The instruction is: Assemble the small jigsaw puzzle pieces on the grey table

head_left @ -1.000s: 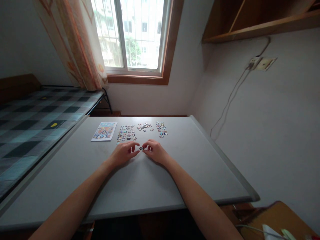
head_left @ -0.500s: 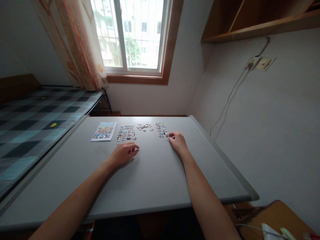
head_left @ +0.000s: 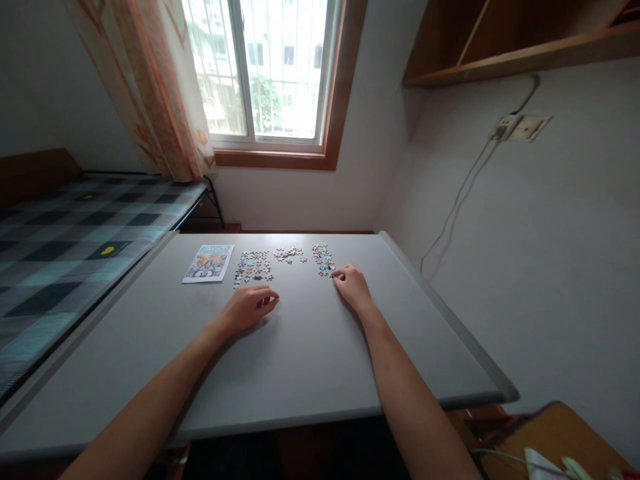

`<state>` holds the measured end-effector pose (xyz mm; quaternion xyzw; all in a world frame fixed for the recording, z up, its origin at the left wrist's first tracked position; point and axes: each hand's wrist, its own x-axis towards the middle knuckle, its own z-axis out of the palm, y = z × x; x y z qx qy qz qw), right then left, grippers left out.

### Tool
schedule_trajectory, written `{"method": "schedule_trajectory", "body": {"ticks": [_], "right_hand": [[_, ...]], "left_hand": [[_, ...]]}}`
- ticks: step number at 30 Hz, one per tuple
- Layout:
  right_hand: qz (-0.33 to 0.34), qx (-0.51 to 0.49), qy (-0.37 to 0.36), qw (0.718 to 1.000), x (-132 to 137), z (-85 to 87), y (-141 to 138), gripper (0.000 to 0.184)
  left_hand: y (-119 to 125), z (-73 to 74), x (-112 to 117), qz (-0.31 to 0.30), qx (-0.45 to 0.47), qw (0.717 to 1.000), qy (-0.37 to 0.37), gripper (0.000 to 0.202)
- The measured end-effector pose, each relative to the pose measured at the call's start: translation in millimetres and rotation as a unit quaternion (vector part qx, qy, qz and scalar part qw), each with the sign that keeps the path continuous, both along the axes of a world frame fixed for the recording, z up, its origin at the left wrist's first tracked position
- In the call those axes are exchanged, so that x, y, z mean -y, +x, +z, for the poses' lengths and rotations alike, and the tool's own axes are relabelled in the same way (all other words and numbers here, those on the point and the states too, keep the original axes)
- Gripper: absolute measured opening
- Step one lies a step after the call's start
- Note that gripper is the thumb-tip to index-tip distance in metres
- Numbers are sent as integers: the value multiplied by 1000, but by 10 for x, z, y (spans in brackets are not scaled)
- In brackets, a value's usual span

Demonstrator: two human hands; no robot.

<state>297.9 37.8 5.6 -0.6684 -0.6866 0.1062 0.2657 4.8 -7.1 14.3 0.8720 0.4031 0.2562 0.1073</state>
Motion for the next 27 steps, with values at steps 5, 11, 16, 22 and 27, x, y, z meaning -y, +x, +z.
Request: {"method": "schedule_trajectory", "body": {"ticks": [5, 11, 16, 22, 27], "right_hand": [[24, 22, -9, 999, 24, -2, -26, 24], [32, 35, -5, 999, 30, -12, -45, 25], [18, 42, 0, 999, 99, 81, -72, 25], [-10, 90, -32, 995, 206, 169, -114, 23], [-7, 99, -40, 994, 204, 157, -115, 24]], "left_hand": [[2, -2, -1, 1, -5, 1000, 3, 22], [-4, -16, -11, -4, -5, 1000, 1, 25], [-6, -14, -9, -2, -4, 1000, 1, 25], [-7, -23, -15, -1, -8, 1000, -3, 25], [-13, -49, -26, 4, -17, 1000, -8, 24]]}}
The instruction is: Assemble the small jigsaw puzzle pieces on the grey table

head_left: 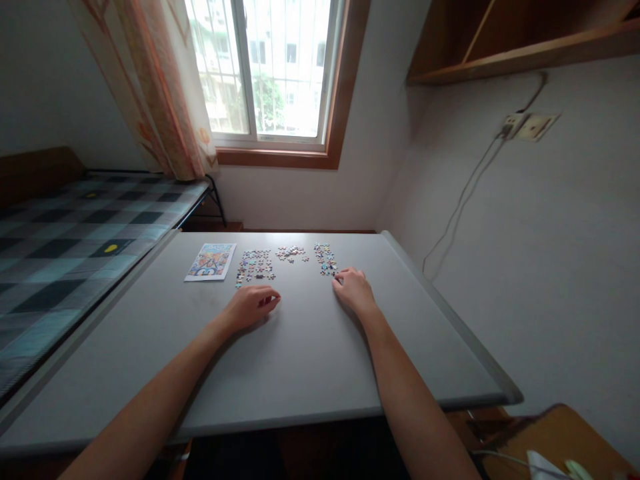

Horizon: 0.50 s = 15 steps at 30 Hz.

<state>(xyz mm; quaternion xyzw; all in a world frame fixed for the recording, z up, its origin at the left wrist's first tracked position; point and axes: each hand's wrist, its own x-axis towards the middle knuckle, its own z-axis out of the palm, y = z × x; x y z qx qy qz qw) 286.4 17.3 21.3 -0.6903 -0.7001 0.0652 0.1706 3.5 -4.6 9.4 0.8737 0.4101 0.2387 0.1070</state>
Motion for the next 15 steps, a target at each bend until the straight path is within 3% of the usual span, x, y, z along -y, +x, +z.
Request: {"method": "schedule_trajectory", "body": {"ticks": [15], "right_hand": [[16, -5, 12, 1000, 2, -30, -54, 30]], "left_hand": [[2, 8, 7, 1, 9, 1000, 5, 25]]}}
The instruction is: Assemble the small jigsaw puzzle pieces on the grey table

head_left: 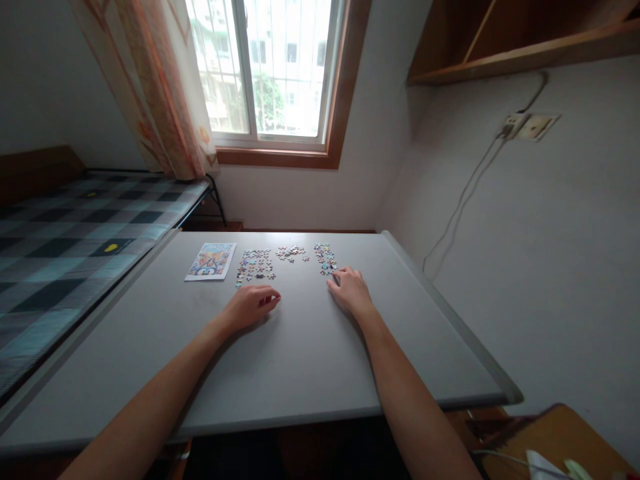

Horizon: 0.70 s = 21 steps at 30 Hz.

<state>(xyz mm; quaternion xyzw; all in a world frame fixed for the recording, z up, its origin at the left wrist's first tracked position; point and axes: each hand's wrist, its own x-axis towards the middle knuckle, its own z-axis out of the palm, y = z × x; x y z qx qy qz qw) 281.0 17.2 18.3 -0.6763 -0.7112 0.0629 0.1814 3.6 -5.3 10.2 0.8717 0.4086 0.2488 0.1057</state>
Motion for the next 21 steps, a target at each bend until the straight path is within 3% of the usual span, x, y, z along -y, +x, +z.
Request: {"method": "schedule_trajectory", "body": {"ticks": [13, 21], "right_hand": [[-5, 19, -13, 1000, 47, 41, -46, 33], [1, -1, 47, 999, 41, 1, -166, 34]], "left_hand": [[-3, 6, -2, -2, -1, 1000, -4, 24], [2, 9, -1, -2, -6, 1000, -4, 25]]}}
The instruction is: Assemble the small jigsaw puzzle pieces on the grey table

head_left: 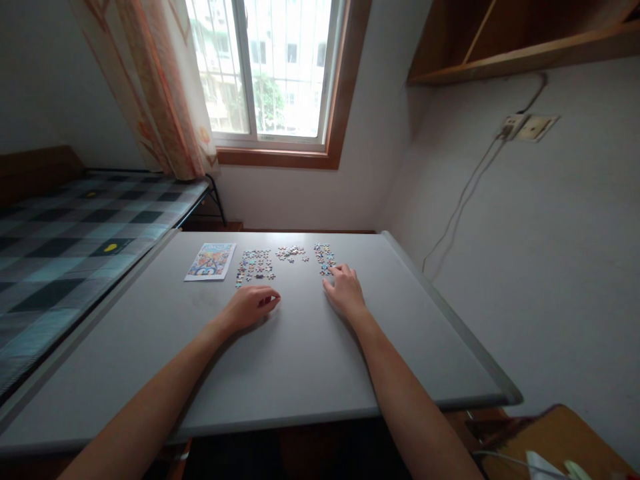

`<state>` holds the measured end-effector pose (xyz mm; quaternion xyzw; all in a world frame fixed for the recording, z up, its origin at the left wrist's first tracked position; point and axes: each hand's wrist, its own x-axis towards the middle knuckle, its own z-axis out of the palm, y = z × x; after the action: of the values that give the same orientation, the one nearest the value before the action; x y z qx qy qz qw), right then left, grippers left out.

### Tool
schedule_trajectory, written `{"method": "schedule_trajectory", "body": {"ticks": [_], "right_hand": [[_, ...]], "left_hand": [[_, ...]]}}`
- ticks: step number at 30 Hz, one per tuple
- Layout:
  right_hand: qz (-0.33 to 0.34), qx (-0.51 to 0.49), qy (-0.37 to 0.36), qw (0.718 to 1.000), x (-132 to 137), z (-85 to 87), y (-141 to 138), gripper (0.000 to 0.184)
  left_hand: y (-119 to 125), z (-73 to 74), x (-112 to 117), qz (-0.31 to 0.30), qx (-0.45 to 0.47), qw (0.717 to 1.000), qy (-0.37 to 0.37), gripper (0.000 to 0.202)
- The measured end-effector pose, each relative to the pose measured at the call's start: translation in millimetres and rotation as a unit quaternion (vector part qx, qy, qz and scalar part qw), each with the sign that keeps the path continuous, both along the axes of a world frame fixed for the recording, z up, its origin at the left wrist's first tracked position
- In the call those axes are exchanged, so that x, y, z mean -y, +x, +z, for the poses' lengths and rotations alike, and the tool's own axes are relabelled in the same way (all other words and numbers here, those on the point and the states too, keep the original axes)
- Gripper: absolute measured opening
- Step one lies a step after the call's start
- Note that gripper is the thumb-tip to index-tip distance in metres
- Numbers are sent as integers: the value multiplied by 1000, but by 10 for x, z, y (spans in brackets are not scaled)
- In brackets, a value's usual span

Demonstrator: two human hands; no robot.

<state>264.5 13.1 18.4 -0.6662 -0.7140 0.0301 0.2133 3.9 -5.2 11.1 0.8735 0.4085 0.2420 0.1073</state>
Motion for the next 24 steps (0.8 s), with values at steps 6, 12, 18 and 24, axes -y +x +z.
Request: {"method": "schedule_trajectory", "body": {"ticks": [6, 12, 18, 24], "right_hand": [[116, 40, 7, 992, 80, -5, -342, 33], [139, 94, -34, 985, -35, 17, -598, 42], [65, 70, -29, 995, -285, -87, -747, 41], [36, 80, -20, 996, -359, -155, -812, 40]], "left_hand": [[3, -8, -7, 0, -6, 1000, -2, 24], [20, 27, 11, 4, -11, 1000, -10, 23], [24, 23, 13, 3, -15, 1000, -15, 24], [29, 18, 11, 8, -23, 1000, -16, 24]]}}
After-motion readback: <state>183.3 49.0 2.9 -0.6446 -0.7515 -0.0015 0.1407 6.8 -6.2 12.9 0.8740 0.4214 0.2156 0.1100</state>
